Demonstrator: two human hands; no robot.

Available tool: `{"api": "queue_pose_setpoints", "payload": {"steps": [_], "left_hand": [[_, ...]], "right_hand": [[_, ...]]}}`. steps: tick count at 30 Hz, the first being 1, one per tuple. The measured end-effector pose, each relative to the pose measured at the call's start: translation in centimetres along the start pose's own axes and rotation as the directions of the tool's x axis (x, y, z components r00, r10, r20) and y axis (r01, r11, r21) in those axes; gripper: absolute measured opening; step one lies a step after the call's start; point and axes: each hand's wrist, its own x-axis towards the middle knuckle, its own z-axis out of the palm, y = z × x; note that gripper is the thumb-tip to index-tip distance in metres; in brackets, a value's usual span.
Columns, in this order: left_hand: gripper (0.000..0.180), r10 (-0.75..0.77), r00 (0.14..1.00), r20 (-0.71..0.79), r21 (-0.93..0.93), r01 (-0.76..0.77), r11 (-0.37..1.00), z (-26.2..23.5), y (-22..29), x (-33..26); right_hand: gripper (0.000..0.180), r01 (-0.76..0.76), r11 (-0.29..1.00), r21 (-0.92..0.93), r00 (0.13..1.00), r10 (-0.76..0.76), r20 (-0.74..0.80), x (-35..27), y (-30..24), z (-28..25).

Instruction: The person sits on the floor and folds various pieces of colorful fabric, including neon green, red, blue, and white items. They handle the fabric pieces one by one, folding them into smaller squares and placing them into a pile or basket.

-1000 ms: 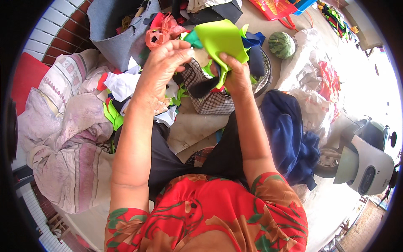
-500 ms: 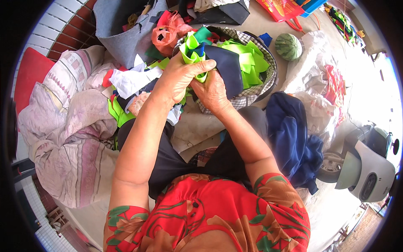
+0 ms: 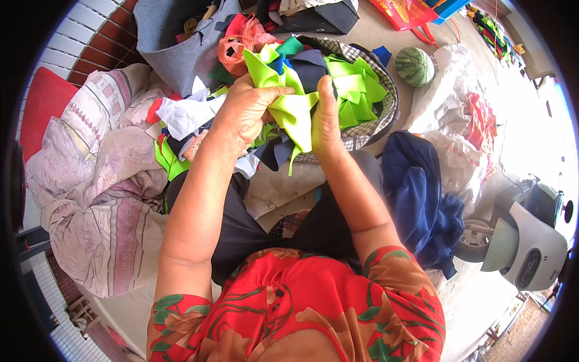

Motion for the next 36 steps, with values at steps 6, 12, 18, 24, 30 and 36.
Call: {"api": "queue_pose_setpoints", "payload": {"steps": [6,12,18,24,30,36], "left_hand": [[0.024,-0.036,0.995,0.097,0.005,0.035,0.999,-0.2,0.0,-0.5],[0.026,-0.001,0.999,0.039,-0.022,0.002,1.0,-0.6,0.3,-0.1],[0.03,0.067,0.997,-0.048,-0.014,-0.068,0.998,-1.5,1.5,0.2],[0.024,0.188,0.973,-0.135,-0.017,-0.192,0.981,-3.0,2.7,0.7],[0.025,0.221,0.969,-0.11,0.026,-0.22,0.975,-2.9,2.6,0.6],[0.031,0.185,0.983,0.014,0.065,-0.185,0.98,-2.0,2.0,-0.3]], "right_hand": [[0.028,0.08,0.996,0.051,0.982,-0.07,-0.178,1.2,-1.2,-0.5],[0.033,0.044,0.878,0.478,0.997,-0.01,-0.073,3.8,-0.8,-5.9],[0.035,0.017,0.699,0.715,1.0,-0.011,-0.013,5.1,-1.7,-8.8],[0.029,0.016,0.898,0.441,0.986,-0.086,0.14,4.9,-1.6,-8.7],[0.046,0.051,0.974,0.22,0.861,-0.155,0.484,4.2,-0.4,-6.4],[0.047,0.085,0.991,0.103,0.985,-0.099,0.143,2.8,0.6,-3.4]]}}
